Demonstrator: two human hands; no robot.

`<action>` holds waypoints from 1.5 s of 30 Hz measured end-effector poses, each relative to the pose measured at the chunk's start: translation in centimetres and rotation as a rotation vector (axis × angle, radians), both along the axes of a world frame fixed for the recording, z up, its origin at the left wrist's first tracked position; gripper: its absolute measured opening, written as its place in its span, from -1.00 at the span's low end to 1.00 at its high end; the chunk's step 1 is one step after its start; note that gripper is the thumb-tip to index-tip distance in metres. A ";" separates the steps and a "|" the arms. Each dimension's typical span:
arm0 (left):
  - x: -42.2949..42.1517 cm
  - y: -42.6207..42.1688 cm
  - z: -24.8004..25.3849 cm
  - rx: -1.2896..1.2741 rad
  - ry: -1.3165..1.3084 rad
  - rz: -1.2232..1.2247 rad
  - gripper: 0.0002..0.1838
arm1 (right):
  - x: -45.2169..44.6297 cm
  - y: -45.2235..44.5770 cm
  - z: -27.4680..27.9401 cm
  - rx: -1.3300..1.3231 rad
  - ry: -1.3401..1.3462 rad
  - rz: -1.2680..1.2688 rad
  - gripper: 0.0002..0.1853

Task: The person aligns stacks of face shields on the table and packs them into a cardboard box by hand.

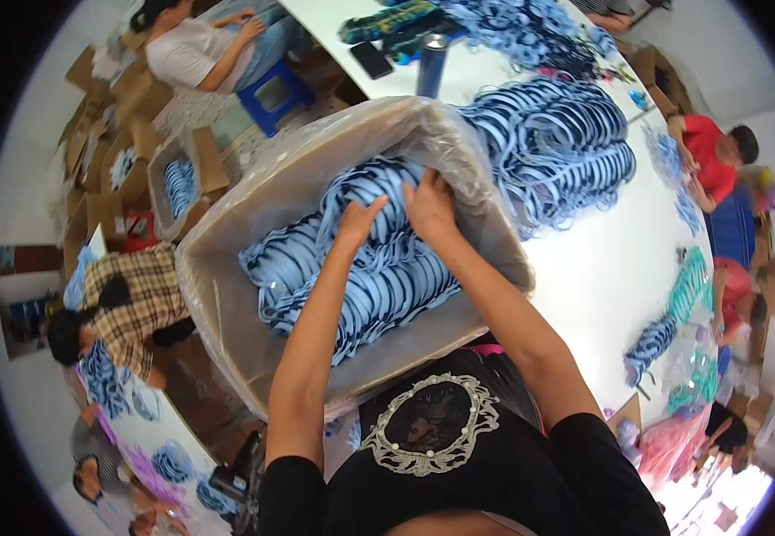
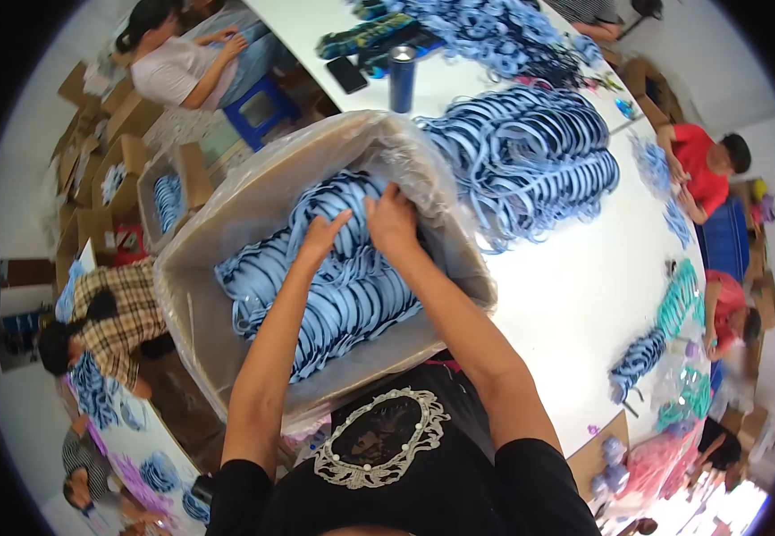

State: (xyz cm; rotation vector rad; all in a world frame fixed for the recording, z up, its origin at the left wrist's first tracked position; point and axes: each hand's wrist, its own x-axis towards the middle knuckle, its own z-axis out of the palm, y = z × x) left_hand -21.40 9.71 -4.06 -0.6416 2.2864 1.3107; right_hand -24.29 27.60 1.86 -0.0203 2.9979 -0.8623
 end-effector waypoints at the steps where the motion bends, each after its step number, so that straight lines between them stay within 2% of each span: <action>1: 0.3 0.8 0.0 0.037 0.108 0.088 0.00 | 0.0 -0.1 -0.4 0.006 -0.001 -0.028 -0.17; 2: 0.7 1.4 0.1 0.073 0.209 0.177 0.00 | 0.2 -0.1 -0.8 0.088 0.071 0.043 -0.18; 4: -0.1 0.9 -1.9 0.025 0.159 0.154 0.00 | -0.1 -0.1 -1.7 0.169 0.139 0.097 -0.19; 6: -1.4 0.8 -3.1 0.011 -0.017 0.064 0.04 | -1.6 0.9 -2.0 0.052 -0.098 0.209 -0.20; 7: -1.4 0.8 -7.3 -0.037 0.207 0.189 0.02 | -1.8 1.0 -2.1 0.056 -0.119 0.211 -0.21; 8: -1.4 1.0 -7.6 -0.035 0.236 0.164 0.02 | -1.9 0.8 -2.6 0.105 -0.090 0.202 -0.20; 10: -1.3 1.2 -5.8 -0.025 0.303 0.216 0.01 | -1.6 0.6 -3.0 0.249 0.153 0.196 -0.32; 11: -1.2 1.5 -4.3 -0.023 0.327 0.225 0.01 | -2.2 0.8 -2.4 0.241 0.163 0.171 -0.32; 13: 0.1 3.5 2.5 -0.016 0.145 0.242 -0.02 | -2.3 1.9 -0.3 0.650 0.131 0.643 -0.50; 14: 0.2 3.5 2.5 -0.025 0.147 0.226 -0.02 | -1.7 2.9 2.9 0.640 0.129 0.627 -0.50; 16: -0.1 2.3 1.2 -0.189 0.116 0.122 0.02 | 0.7 6.6 12.2 -0.031 -0.106 0.644 -0.66; 17: -0.2 0.6 -1.5 -0.199 0.114 0.073 0.02 | 1.6 8.5 14.4 -0.153 0.003 0.626 -0.68; 18: -0.1 0.1 0.9 -0.215 0.060 -0.076 -0.02 | 2.2 10.7 15.9 -0.275 0.112 0.606 -0.71; 19: 0.0 0.8 3.5 -0.232 0.001 -0.225 -0.06 | 2.0 14.0 17.2 -0.417 0.098 0.499 -0.72; 21: 1.3 -1.6 4.5 -0.729 0.112 -0.605 -0.31 | 1.2 19.3 16.9 -0.638 0.075 0.286 -0.74; 22: 1.4 -0.2 9.0 -0.865 0.064 -0.613 -0.38 | 0.1 22.0 15.8 -0.714 0.073 0.179 -0.74; 23: 1.0 2.7 15.9 -1.001 0.016 -0.620 -0.44 | -1.3 25.2 14.8 -0.697 0.064 0.064 -0.76; 24: -0.2 4.9 19.9 -0.885 0.036 -0.633 -0.42 | -3.0 28.3 13.5 -0.678 0.051 -0.048 -0.76; 25: -1.8 7.3 23.2 -0.766 0.048 -0.641 -0.41 | -4.7 31.0 11.8 -0.565 0.150 -0.093 -0.76; 26: -3.6 10.6 26.3 -0.446 0.117 -0.594 -0.45 | -6.5 33.2 10.0 -0.450 0.246 -0.131 -0.77; 27: -5.7 14.2 28.0 -0.130 0.185 -0.532 -0.49 | -8.4 34.9 8.5 -0.460 0.236 -0.126 -0.77; 29: -8.8 21.0 27.5 0.412 0.188 -0.287 -0.53 | -12.1 37.0 6.0 -0.181 0.547 -0.061 -0.76; 31: -13.3 27.1 24.4 0.723 -0.003 -0.248 -0.46 | -15.5 37.7 4.6 -0.146 0.552 -0.045 -0.75; 35: -21.6 35.5 12.5 0.674 -0.262 -0.027 -0.18 | -20.6 38.1 1.2 0.027 0.539 0.052 -0.70; 36: -23.2 36.5 10.3 0.673 -0.260 -0.022 -0.18 | -21.3 37.8 0.7 0.078 0.530 0.054 -0.69; 38: -25.7 37.6 6.7 0.678 -0.256 0.194 -0.10 | -22.2 37.1 0.2 0.132 0.552 -0.008 -0.71; 39: -26.7 37.8 4.9 0.683 -0.225 0.236 -0.04 | -22.4 36.9 0.1 0.187 0.471 -0.052 -0.74; 40: -26.9 37.9 4.6 0.673 -0.234 0.238 -0.04 | -22.2 36.7 -0.1 0.240 0.383 -0.097 -0.76; 42: -27.5 38.0 3.9 0.723 -0.170 0.121 -0.10 | -21.6 36.8 -0.3 0.122 0.395 -0.111 -0.82; 44: -26.4 39.4 6.0 0.679 -0.146 0.122 -0.27 | -20.3 36.8 0.6 -0.110 0.449 -0.136 -0.84; 45: -25.9 40.2 7.5 0.637 -0.118 0.102 -0.31 | -19.9 36.8 0.7 -0.139 0.449 -0.151 -0.81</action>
